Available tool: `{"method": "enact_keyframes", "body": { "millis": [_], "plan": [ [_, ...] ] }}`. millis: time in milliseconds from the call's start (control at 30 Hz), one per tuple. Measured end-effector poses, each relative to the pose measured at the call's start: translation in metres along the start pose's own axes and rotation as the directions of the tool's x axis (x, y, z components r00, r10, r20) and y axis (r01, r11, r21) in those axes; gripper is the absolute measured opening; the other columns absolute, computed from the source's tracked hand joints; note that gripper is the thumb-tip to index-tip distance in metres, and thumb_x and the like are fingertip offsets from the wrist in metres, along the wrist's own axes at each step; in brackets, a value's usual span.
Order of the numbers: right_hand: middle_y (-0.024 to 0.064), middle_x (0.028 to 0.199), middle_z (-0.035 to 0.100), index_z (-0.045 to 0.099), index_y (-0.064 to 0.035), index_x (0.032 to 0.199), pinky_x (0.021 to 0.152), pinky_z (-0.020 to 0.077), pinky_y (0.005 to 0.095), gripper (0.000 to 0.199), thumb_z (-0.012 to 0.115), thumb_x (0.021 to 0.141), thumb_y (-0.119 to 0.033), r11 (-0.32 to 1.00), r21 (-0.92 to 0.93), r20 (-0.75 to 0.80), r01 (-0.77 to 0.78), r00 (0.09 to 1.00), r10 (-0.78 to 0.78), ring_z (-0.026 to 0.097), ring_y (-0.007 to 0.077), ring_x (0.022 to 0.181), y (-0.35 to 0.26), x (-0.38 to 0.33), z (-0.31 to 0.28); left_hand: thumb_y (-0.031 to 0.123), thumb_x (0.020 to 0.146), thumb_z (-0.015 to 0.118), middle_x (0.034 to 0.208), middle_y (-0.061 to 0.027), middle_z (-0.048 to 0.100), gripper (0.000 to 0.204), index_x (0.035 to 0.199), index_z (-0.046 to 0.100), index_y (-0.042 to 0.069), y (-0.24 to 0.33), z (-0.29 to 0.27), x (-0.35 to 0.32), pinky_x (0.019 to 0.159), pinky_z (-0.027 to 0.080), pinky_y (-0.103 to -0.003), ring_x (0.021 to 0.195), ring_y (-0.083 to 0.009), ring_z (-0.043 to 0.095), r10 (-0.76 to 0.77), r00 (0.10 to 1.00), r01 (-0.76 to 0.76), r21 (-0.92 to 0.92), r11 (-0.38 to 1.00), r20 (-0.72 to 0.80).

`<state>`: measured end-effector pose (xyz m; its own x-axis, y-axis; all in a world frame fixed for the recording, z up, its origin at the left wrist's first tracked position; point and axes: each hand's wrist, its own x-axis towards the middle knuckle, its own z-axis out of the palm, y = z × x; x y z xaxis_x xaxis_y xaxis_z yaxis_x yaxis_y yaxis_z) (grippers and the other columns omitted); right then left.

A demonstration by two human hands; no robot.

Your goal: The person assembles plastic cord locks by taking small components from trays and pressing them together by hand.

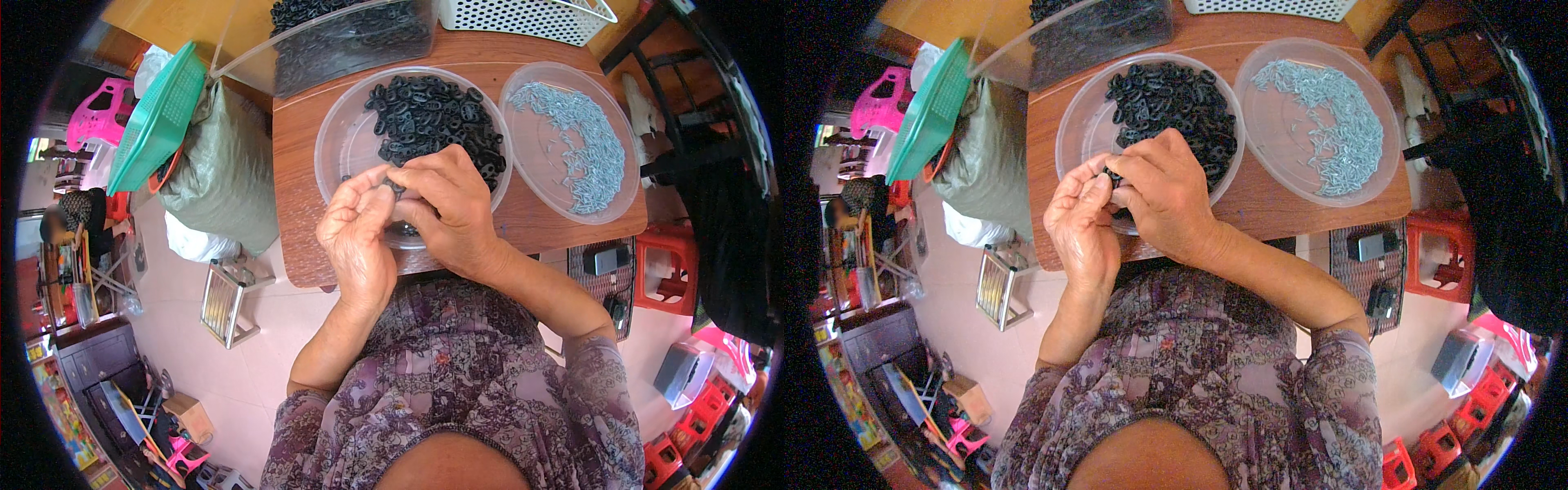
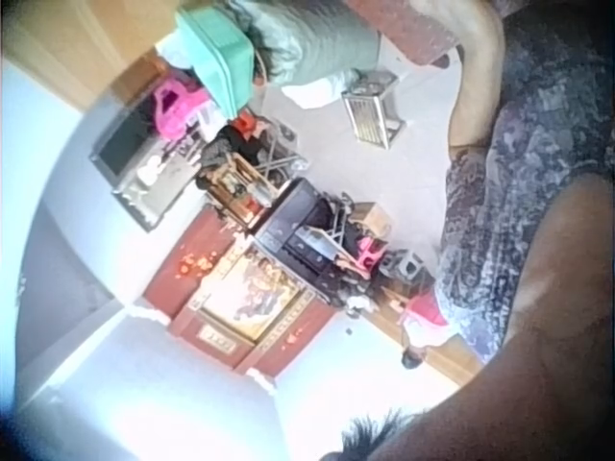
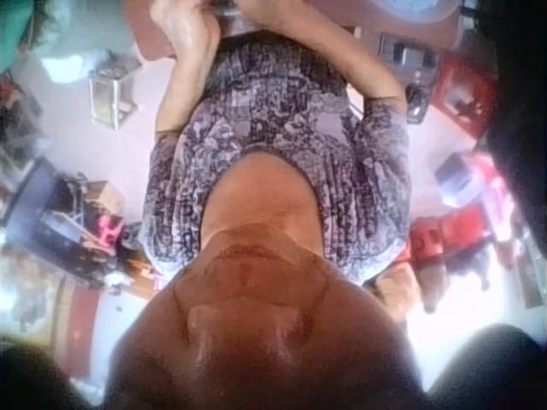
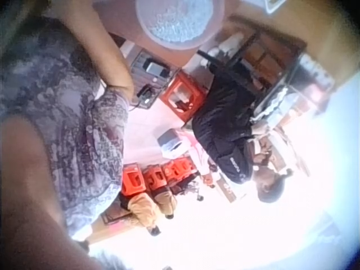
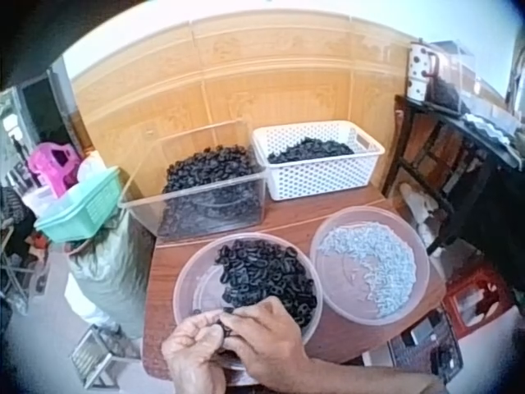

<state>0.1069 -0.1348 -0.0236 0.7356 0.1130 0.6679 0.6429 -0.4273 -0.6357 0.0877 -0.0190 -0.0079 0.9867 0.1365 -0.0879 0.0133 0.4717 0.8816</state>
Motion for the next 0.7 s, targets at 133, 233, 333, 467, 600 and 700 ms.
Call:
{"method": "enact_keyframes", "body": {
  "millis": [133,233,333,467,600,700],
  "plan": [
    [0.0092,0.081,0.056,0.058,-0.003,0.088,0.066,0.0412,0.0352,0.029,0.065,0.059,-0.003,0.999,0.019,-0.023,-0.036,0.999,0.036,0.049,0.0272,0.075,-0.003,-0.001,0.001,-0.002,0.081,0.05,0.084,-0.005,0.058,0.017,0.097,0.055,-0.007,-0.003,0.002,-0.001,0.069,0.042,-0.019,0.072,-0.0065,0.052,0.016,1.0,-0.015,0.025,1.0,-0.027],
    [0.0091,0.081,0.056,0.058,-0.0037,0.087,0.067,0.0408,0.0358,0.029,0.065,0.06,-0.003,0.994,0.033,-0.051,-0.104,0.993,0.105,0.049,0.0273,0.075,-0.005,-0.003,0.001,-0.002,0.081,0.05,0.082,-0.0049,0.058,0.015,0.094,0.055,-0.007,-0.002,0.005,-0.003,0.068,0.042,-0.019,0.07,-0.0066,0.053,0.008,0.999,-0.008,0.002,1.0,-0.046],
    [0.0091,0.081,0.056,0.058,-0.0034,0.086,0.066,0.041,0.0355,0.027,0.065,0.06,-0.004,0.996,0.009,-0.042,-0.094,0.995,0.094,0.049,0.0271,0.075,-0.002,-0.005,0.001,-0.002,0.081,0.05,0.085,-0.006,0.058,0.015,0.095,0.056,-0.008,0.0,0.005,-0.003,0.069,0.042,-0.019,0.071,-0.0066,0.053,0.003,1.0,-0.003,-0.008,1.0,-0.025],
    [0.0094,0.081,0.056,0.059,-0.002,0.086,0.064,0.0416,0.0347,0.027,0.065,0.06,-0.003,0.997,0.034,-0.042,-0.064,0.997,0.066,0.049,0.0266,0.074,0.0,-0.006,-0.001,0.003,0.082,0.054,0.089,-0.0065,0.059,0.026,0.106,0.053,-0.008,-0.005,-0.005,-0.001,0.061,0.041,-0.018,0.068,-0.0063,0.051,0.041,0.997,-0.045,0.069,0.997,0.064],
    [0.0098,0.081,0.057,0.059,-0.0009,0.087,0.063,0.0419,0.0344,0.028,0.065,0.06,-0.002,0.995,0.071,-0.045,-0.076,0.996,0.08,0.05,0.0264,0.073,-0.001,-0.008,-0.002,0.003,0.083,0.054,0.095,-0.0075,0.059,0.028,0.108,0.052,-0.01,-0.002,-0.005,-0.003,0.064,0.041,-0.018,0.07,-0.0058,0.051,0.058,0.993,-0.067,0.092,0.993,0.098],
    [0.0103,0.081,0.057,0.058,-0.0006,0.087,0.063,0.042,0.0342,0.028,0.065,0.061,-0.002,0.99,0.099,-0.03,-0.102,0.994,0.105,0.05,0.0264,0.072,-0.002,-0.009,-0.002,0.002,0.083,0.055,0.098,-0.008,0.059,0.025,0.106,0.055,-0.009,-0.003,-0.01,-0.001,0.067,0.041,-0.017,0.073,-0.0054,0.05,0.084,0.988,-0.101,0.13,0.986,0.127]
  ]
}}
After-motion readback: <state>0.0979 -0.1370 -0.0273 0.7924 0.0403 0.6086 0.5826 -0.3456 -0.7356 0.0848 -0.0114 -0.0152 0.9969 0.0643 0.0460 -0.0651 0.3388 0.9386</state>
